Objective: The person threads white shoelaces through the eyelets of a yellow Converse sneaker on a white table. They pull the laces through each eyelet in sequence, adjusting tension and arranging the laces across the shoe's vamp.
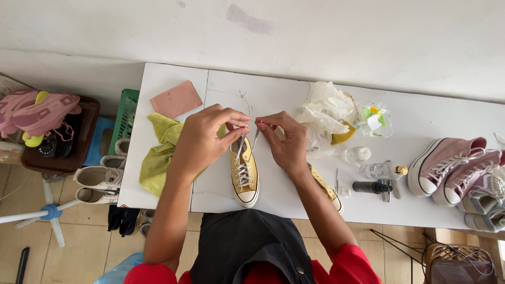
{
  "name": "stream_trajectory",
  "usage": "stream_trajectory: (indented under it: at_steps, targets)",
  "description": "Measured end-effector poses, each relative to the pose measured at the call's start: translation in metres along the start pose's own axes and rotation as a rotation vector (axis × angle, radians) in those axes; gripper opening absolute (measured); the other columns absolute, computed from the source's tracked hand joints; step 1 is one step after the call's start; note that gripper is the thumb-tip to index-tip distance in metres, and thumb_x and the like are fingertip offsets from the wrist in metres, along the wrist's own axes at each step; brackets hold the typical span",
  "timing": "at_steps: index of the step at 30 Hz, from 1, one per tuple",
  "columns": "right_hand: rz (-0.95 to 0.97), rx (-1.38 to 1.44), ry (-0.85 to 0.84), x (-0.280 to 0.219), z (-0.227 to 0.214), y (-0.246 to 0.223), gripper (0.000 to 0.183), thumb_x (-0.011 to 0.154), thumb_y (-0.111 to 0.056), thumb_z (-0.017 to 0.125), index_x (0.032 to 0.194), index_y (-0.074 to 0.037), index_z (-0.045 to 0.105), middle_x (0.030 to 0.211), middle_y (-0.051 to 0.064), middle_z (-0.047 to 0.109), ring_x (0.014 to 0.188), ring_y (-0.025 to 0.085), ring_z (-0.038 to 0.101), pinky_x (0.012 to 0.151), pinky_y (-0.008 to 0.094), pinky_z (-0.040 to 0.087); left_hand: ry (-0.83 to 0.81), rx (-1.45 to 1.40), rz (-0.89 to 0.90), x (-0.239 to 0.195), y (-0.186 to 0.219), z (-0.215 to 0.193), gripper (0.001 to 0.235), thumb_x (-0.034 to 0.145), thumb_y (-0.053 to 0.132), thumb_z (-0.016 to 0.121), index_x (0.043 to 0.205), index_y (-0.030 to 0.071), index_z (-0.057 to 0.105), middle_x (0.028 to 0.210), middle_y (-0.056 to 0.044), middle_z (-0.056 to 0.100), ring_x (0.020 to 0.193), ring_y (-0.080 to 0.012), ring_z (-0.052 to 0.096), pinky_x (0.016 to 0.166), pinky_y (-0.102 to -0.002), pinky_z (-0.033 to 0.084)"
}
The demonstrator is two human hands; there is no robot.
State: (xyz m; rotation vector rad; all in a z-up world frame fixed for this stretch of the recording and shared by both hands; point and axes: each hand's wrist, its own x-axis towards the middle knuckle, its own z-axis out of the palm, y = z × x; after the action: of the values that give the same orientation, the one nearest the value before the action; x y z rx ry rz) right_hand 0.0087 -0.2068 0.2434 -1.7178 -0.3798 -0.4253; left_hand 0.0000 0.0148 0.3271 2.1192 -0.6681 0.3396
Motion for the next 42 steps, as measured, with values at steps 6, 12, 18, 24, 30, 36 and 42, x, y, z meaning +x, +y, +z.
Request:
stream_trajectory:
  at_steps: [6,12,18,24,30,36,42]
  targets:
    - [0.001,0.014,-0.011,0.001,0.000,0.000,0.006,0.102,-0.011,0.086,0.107,-0.010,0.088,0.092,0.009,0.081,0.081,0.017,0.066,0.081,0.034,0.056,0.012,0.024,0.007,0.001,0.002,0.002,0.016,0.095,0.005,0.089,0.109,0.010,0.084,0.093,-0.004,0.087,0.079,-0.0215,0.077,0.073,-0.035,0.060]
    - [0.008,0.063,-0.050,0.004,-0.003,-0.007,0.008,0.103,-0.008,0.083,0.109,-0.006,0.088,0.095,0.014,0.083,0.084,0.022,0.072,0.084,0.035,0.058,0.061,0.010,0.029,-0.001,-0.009,0.008,0.013,0.096,0.004,0.088,0.104,0.012,0.082,0.089,-0.003,0.084,0.079,-0.0204,0.076,0.070,-0.032,0.058]
    - [0.135,0.134,-0.114,-0.005,-0.008,0.007,0.010,0.109,-0.007,0.074,0.114,-0.002,0.081,0.083,0.012,0.079,0.081,0.018,0.068,0.084,0.036,0.058,-0.224,-0.550,-0.034,-0.019,-0.012,0.005,0.016,0.091,-0.001,0.084,0.095,0.014,0.080,0.081,-0.006,0.080,0.075,-0.0194,0.070,0.074,-0.033,0.058]
    - [0.276,-0.080,-0.282,-0.044,-0.020,0.073,0.016,0.102,-0.005,0.084,0.118,-0.005,0.087,0.085,0.016,0.083,0.070,0.022,0.077,0.076,0.038,0.064,-0.548,-0.376,-0.633,-0.105,-0.065,0.069,0.051,0.094,0.025,0.089,0.131,-0.002,0.066,0.121,-0.035,0.077,0.106,-0.0514,0.080,0.087,-0.058,0.064]
    - [0.248,-0.281,-0.418,-0.113,0.023,0.175,0.006,0.098,-0.007,0.086,0.104,-0.009,0.088,0.085,0.016,0.082,0.073,0.034,0.079,0.070,0.041,0.064,0.187,-0.092,-0.786,-0.168,-0.146,0.198,0.061,0.090,0.019,0.095,0.139,-0.004,0.066,0.121,-0.032,0.069,0.108,-0.0501,0.077,0.083,-0.050,0.070]
    - [-0.006,-0.564,-0.520,-0.137,0.048,0.202,0.010,0.105,-0.017,0.077,0.097,-0.013,0.082,0.087,0.006,0.069,0.084,0.030,0.074,0.071,0.042,0.062,0.315,-0.086,-0.833,-0.177,-0.152,0.220,0.037,0.084,0.009,0.094,0.117,-0.002,0.081,0.102,-0.019,0.078,0.096,-0.0360,0.082,0.081,-0.039,0.071]
    - [0.157,-0.389,-0.535,-0.126,0.054,0.204,0.005,0.103,-0.021,0.079,0.103,-0.018,0.083,0.091,0.006,0.072,0.087,0.034,0.076,0.072,0.047,0.061,0.381,-0.192,-0.814,-0.183,-0.155,0.220,0.037,0.085,0.011,0.096,0.120,0.005,0.086,0.102,-0.013,0.084,0.096,-0.0292,0.084,0.084,-0.036,0.070]
